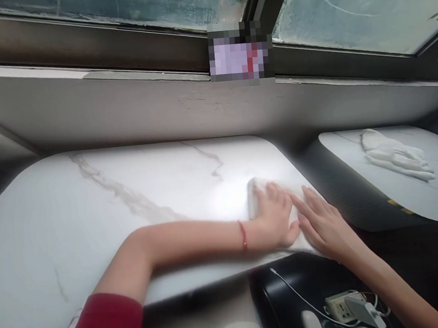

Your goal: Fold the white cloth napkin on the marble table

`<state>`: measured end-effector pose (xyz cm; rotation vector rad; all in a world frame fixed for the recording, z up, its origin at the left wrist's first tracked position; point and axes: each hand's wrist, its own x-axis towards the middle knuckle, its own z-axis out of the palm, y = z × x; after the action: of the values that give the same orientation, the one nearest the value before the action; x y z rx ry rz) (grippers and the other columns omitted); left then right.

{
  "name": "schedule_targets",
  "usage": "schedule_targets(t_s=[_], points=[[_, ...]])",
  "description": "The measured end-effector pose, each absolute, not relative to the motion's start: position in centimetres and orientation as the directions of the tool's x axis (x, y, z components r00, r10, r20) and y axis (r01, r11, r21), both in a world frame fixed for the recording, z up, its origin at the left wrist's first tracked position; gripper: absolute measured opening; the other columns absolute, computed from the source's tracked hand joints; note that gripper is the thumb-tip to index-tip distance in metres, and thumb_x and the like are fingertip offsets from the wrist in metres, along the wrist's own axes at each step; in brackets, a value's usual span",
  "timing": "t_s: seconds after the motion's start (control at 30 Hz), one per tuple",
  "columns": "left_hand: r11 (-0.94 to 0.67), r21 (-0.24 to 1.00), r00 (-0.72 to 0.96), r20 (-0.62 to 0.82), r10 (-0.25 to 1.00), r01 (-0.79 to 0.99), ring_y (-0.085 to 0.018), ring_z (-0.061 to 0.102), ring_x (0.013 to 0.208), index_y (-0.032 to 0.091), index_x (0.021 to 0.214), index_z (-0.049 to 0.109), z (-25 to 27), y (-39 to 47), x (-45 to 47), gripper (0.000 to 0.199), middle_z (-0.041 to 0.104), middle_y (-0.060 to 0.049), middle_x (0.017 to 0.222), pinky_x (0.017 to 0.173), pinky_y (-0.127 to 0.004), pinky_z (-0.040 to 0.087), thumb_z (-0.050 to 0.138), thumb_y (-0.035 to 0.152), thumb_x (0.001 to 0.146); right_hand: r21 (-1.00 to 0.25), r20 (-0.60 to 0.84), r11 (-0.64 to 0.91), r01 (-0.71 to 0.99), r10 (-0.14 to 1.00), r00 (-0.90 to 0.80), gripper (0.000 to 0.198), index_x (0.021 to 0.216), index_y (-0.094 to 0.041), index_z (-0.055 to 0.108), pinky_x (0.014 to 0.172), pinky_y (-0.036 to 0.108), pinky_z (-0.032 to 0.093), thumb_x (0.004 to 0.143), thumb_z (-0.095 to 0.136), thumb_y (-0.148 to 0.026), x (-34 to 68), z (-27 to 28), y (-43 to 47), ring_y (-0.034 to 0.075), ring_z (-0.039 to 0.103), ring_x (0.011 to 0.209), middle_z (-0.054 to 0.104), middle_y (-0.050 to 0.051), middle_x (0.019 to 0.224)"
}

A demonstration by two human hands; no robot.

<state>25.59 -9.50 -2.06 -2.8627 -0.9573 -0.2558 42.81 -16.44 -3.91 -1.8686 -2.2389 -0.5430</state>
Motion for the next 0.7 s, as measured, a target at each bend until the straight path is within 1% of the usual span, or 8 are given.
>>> schedule_targets(t_s=[0.13,0.2,0.33,0.43,0.5,0.6,0.7], points=[[-0.828,-0.013,0.807,0.232,0.543,0.561,-0.04,0.034,0.142,0.004,0.149,0.04,-2.2,-5.9,27.3,0.072,0.041,-0.023,0.154,0.111,-0.064,0.033,0.035,0.053,0.096,0.122,0.35,0.067,0.99,0.931,-0.106,0.054,0.153,-0.021,0.041,0.103,0.056,0.049,0.101,0.031,-0.029,44.3,-4.2,-13.4,0.039,0.038,0.145,0.037,0.02,0.158],[-0.823,0.014,0.795,0.252,0.552,0.568,-0.039,0.033,0.142,0.004,0.148,0.04,-2.4,-3.5,28.2,0.071,0.04,-0.023,0.155,0.112,-0.064,0.031,0.036,0.052,0.096,0.087,0.323,0.037,0.996,0.944,-0.063,0.053,0.151,-0.019,0.045,0.102,0.056,0.05,0.101,0.029,-0.031,45.0,-4.1,-10.9,0.039,0.036,0.146,0.037,0.021,0.157],[-0.777,0.062,0.747,0.235,0.622,0.627,-0.037,0.03,0.145,0.006,0.15,0.039,-2.4,0.9,29.7,0.07,0.037,-0.023,0.157,0.115,-0.062,0.027,0.038,0.05,0.096,0.024,0.234,0.012,1.0,0.972,-0.018,0.056,0.153,-0.02,0.041,0.102,0.058,0.05,0.101,0.026,-0.034,46.3,-3.7,-5.5,0.038,0.031,0.148,0.033,0.02,0.16],[-0.739,0.098,0.716,0.193,0.671,0.666,-0.035,0.028,0.148,0.008,0.152,0.037,-2.1,4.0,30.7,0.07,0.035,-0.021,0.159,0.117,-0.062,0.023,0.037,0.051,0.096,-0.027,0.182,0.002,1.0,0.983,0.003,0.058,0.155,-0.02,0.037,0.103,0.061,0.047,0.1,0.024,-0.035,47.3,-3.6,-1.6,0.039,0.026,0.15,0.028,0.02,0.162],[-0.717,0.124,0.693,0.189,0.696,0.686,-0.033,0.027,0.148,0.011,0.152,0.038,-1.8,6.1,31.5,0.07,0.035,-0.02,0.159,0.118,-0.06,0.021,0.038,0.052,0.096,-0.059,0.162,0.0,0.998,0.987,0.009,0.059,0.156,-0.02,0.035,0.105,0.063,0.045,0.1,0.024,-0.035,48.2,-3.7,1.0,0.039,0.023,0.151,0.025,0.019,0.163],[-0.685,0.162,0.654,0.207,0.728,0.711,-0.031,0.029,0.147,0.015,0.15,0.041,-1.6,8.9,32.6,0.067,0.035,-0.017,0.159,0.119,-0.056,0.022,0.039,0.053,0.095,-0.103,0.152,-0.002,0.995,0.988,0.018,0.061,0.157,-0.018,0.031,0.11,0.064,0.04,0.099,0.024,-0.035,49.3,-3.8,4.5,0.039,0.019,0.152,0.023,0.017,0.164],[-0.651,0.188,0.615,0.217,0.758,0.736,-0.031,0.03,0.146,0.014,0.149,0.043,-1.5,10.7,33.3,0.065,0.036,-0.016,0.159,0.118,-0.053,0.024,0.038,0.051,0.096,-0.157,0.145,0.001,0.988,0.989,0.022,0.06,0.158,-0.02,0.029,0.112,0.064,0.037,0.1,0.022,-0.035,49.9,-3.7,6.7,0.038,0.022,0.151,0.024,0.017,0.163]])
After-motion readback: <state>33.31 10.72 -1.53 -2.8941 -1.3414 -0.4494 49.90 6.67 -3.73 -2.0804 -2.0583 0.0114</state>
